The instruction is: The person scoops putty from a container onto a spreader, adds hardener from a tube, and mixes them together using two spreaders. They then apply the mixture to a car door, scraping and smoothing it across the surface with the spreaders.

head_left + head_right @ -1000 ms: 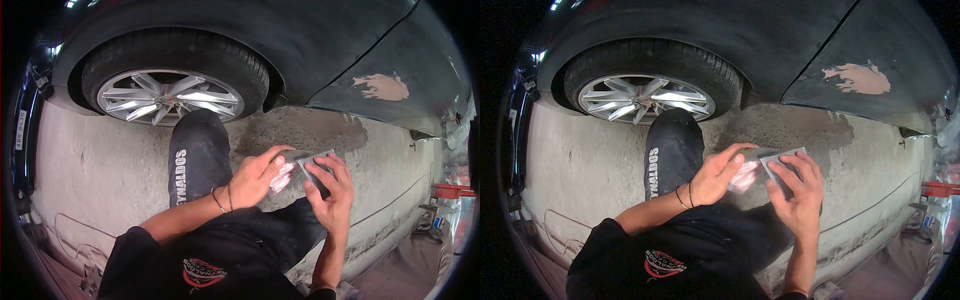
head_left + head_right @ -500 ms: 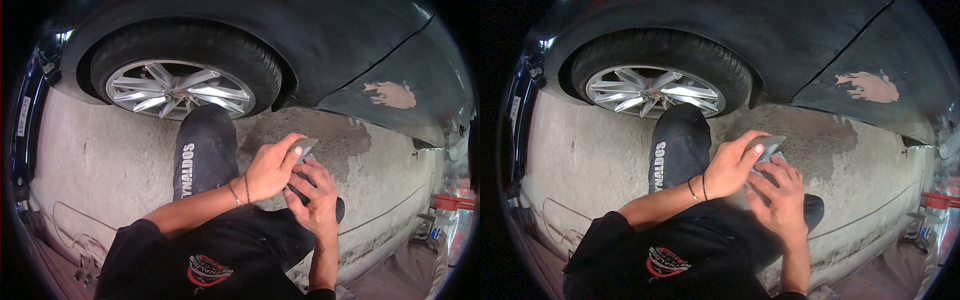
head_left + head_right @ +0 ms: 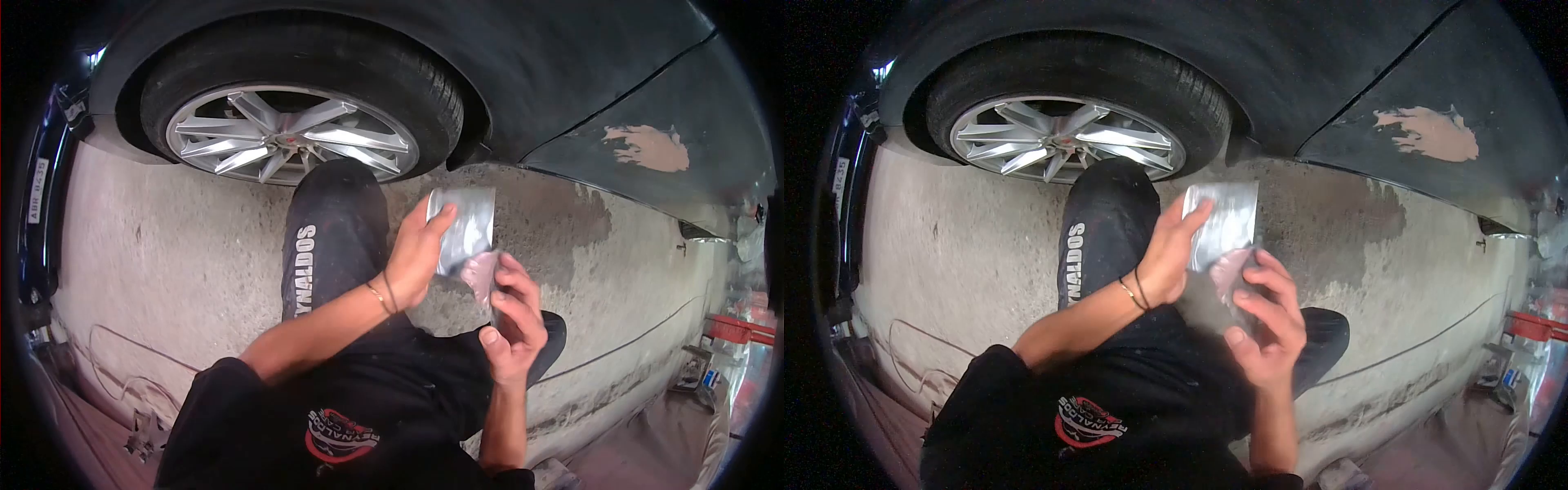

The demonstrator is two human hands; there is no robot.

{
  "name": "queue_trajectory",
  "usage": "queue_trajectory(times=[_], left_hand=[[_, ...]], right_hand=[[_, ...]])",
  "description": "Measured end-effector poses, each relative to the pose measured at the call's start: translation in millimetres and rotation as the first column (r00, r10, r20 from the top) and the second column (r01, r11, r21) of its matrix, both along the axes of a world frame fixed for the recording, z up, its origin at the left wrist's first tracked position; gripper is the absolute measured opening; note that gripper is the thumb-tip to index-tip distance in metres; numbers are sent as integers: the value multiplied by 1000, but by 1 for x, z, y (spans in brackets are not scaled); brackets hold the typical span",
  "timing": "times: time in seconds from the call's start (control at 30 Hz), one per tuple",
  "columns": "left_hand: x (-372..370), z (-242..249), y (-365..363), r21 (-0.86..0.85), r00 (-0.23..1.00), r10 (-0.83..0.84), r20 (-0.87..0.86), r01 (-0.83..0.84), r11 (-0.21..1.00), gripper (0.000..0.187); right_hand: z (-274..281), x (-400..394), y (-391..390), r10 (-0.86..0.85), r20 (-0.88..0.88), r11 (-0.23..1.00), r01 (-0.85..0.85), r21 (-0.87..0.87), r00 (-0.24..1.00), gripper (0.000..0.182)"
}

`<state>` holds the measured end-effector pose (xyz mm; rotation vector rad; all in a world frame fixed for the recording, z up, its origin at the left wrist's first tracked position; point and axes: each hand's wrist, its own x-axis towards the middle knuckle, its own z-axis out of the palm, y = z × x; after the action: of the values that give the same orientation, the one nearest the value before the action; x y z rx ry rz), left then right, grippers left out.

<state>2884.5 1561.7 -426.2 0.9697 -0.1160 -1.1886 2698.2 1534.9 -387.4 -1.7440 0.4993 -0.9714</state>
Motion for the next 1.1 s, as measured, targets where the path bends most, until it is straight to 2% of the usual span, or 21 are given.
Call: queue_trajectory(times=[0.1, 0.13, 0.17, 0.23, 0.3, 0.37, 0.4, 0.47, 0.5, 0.53, 0.57, 0.67, 0.77, 0.8, 0.9, 0.93, 1.0, 1.07, 1.1], left_hand=[[2, 14, 27, 139, 898, -34, -438, 106, 985, 34], [7, 3, 35, 73, 889, -95, -448, 143, 987, 38], [9, -4, 42, 87, 900, -93, -426, 143, 986, 38], [13, -4, 50, 105, 920, -95, -380, 146, 984, 37], [18, -2, 51, 154, 944, -87, -319, 142, 978, 36], [22, -16, 49, 158, 964, -103, -244, 145, 977, 37], [20, -31, 48, 116, 978, -121, -171, 142, 983, 38], [11, -29, 45, 85, 990, -94, -103, 103, 991, 37], [7, -28, 44, 65, 994, -81, -67, 85, 994, 36], [8, -21, 45, 16, 986, -123, 115, 122, 992, 35], [6, -28, 46, 27, 984, -124, 131, 122, 992, 37], [4, -50, 44, 45, 975, -86, 207, 78, 996, 43], [4, -21, 40, -41, 979, -114, 168, 122, 992, 45], [8, -23, 40, -40, 941, -169, 294, 189, 981, 43], [7, -34, 33, -45, 964, -103, 246, 118, 992, 39], [6, -28, 33, -60, 968, -114, 221, 131, 990, 39], [2, -11, 30, -102, 975, -150, 167, 168, 981, 38], [1, -25, 29, -64, 967, -112, 230, 130, 989, 36], [6, -24, 28, -45, 959, -92, 270, 108, 993, 34]], right_hand=[[-33, 11, 16, -69, 124, 968, 37, 248, 990, 38], [-40, 3, 13, -26, 47, 968, 13, 249, 999, 42], [-42, -8, 6, 23, -111, 987, -5, 162, 994, 44], [-37, -27, -13, 71, -423, 996, -84, -12, 903, 46], [-20, -35, -29, -52, -596, 944, -155, -290, 802, 46], [1, -33, -31, -64, -558, 953, -114, -279, 828, 42], [10, -28, -28, -62, -537, 939, -134, -318, 841, 40], [23, -9, -22, -64, -487, 897, -163, -411, 871, 35], [20, -2, -20, -28, -564, 860, -268, -435, 825, 33], [22, 1, -20, 5, -626, 874, -308, -376, 780, 33], [26, 4, -21, 45, -683, 884, -348, -313, 729, 32], [51, 4, -32, -42, -635, 875, -278, -396, 771, 32], [35, 20, -21, -99, -608, 827, -275, -491, 788, 33], [31, 19, -20, -31, -669, 886, -290, -363, 743, 35], [47, 9, -32, -45, -649, 851, -312, -423, 759, 36], [46, 19, -30, -96, -526, 863, -192, -467, 845, 34], [38, 23, -28, -83, -603, 873, -235, -428, 793, 32], [47, 17, -31, -20, -718, 887, -320, -334, 696, 33], [46, 17, -30, 27, -642, 911, -283, -299, 766, 35]])
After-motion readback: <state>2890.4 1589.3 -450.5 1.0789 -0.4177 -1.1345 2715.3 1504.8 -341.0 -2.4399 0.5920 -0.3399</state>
